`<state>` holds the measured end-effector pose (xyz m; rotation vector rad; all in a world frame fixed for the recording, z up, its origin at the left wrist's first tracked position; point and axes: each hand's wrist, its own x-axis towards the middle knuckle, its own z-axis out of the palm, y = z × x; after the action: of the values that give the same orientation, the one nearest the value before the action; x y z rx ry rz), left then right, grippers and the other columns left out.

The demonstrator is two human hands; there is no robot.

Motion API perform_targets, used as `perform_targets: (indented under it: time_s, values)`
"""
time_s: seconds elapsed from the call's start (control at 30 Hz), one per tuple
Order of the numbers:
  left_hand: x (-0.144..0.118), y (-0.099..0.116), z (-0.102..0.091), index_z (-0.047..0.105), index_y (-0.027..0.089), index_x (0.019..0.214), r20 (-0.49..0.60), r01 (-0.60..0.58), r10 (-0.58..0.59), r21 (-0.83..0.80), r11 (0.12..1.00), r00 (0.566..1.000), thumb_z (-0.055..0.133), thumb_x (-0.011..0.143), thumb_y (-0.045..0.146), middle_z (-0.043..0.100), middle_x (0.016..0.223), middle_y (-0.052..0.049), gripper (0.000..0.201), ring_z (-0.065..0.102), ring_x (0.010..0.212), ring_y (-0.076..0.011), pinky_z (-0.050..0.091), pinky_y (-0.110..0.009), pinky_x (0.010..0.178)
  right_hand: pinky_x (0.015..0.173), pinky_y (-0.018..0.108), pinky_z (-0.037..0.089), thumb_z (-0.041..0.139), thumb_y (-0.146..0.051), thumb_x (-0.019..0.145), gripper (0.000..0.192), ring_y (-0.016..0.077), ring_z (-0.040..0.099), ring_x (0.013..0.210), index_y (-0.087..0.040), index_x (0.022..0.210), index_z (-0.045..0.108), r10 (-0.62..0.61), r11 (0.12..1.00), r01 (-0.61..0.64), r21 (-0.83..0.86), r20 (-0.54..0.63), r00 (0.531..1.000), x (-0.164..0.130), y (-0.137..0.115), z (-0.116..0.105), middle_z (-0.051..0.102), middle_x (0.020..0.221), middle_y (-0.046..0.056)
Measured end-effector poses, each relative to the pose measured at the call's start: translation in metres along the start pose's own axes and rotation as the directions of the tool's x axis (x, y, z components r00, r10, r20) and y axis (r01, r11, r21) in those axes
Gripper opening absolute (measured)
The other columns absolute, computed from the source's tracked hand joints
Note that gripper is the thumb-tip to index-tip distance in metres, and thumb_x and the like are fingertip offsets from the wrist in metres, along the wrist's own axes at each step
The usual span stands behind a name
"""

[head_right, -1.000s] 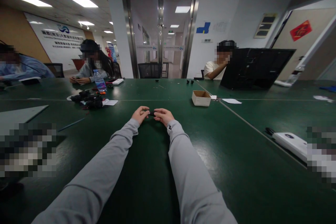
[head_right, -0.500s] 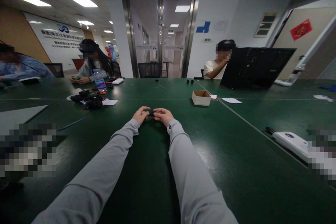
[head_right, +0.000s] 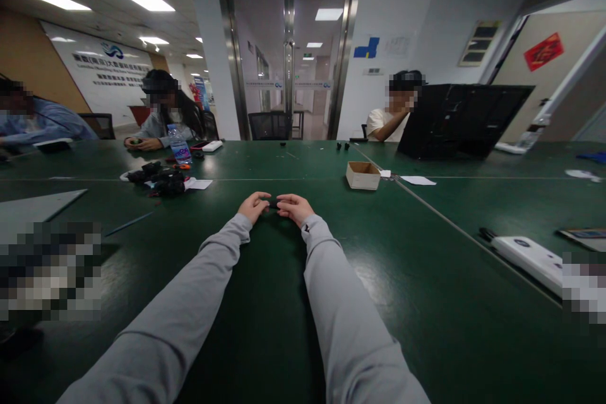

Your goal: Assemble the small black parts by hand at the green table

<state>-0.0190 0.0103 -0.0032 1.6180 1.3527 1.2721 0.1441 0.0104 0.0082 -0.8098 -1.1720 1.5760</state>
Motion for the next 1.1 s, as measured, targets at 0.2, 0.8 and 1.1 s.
perform_targets:
  time_s: [0.2,0.8,1.1]
  values:
    - [-0.0008,0.0021,0.0006,0.06,0.017,0.095,0.0,0.022,-0.022,0.025,0.999,1.0,0.05,0.071,0.033,0.055,0.053,0.002,0.03,0.048,0.048,-0.0098,0.037,-0.021,0.05,0.049,0.016,0.05,0.066,-0.003,0.062,0.021,0.0082,0.06,0.052,-0.014,0.08,0.062,0.005,1.0,-0.005,0.0,0.001,1.0,-0.0005,-0.0006,0.0011,0.062,0.064,0.0]
    - [0.0034,-0.0037,-0.0002,0.059,0.017,0.093,0.015,0.003,-0.002,-0.048,0.999,1.0,0.051,0.067,0.022,0.053,0.056,0.002,0.027,0.046,0.05,-0.0094,0.036,-0.021,0.049,0.05,0.015,0.051,0.066,-0.002,0.063,0.022,0.0084,0.061,0.053,-0.014,0.081,0.063,0.016,1.0,-0.016,0.014,-0.003,1.0,0.0007,0.0005,-0.0009,0.062,0.065,0.0]
    - [-0.0004,-0.0006,0.0011,0.057,0.016,0.096,0.022,-0.028,0.03,-0.089,0.996,0.999,0.047,0.073,0.028,0.049,0.051,0.003,0.027,0.044,0.047,-0.009,0.034,-0.02,0.047,0.051,0.016,0.051,0.064,-0.001,0.064,0.021,0.0086,0.061,0.054,-0.013,0.081,0.063,0.013,1.0,-0.013,0.013,0.008,1.0,0.0015,0.0008,-0.0014,0.062,0.066,0.001]
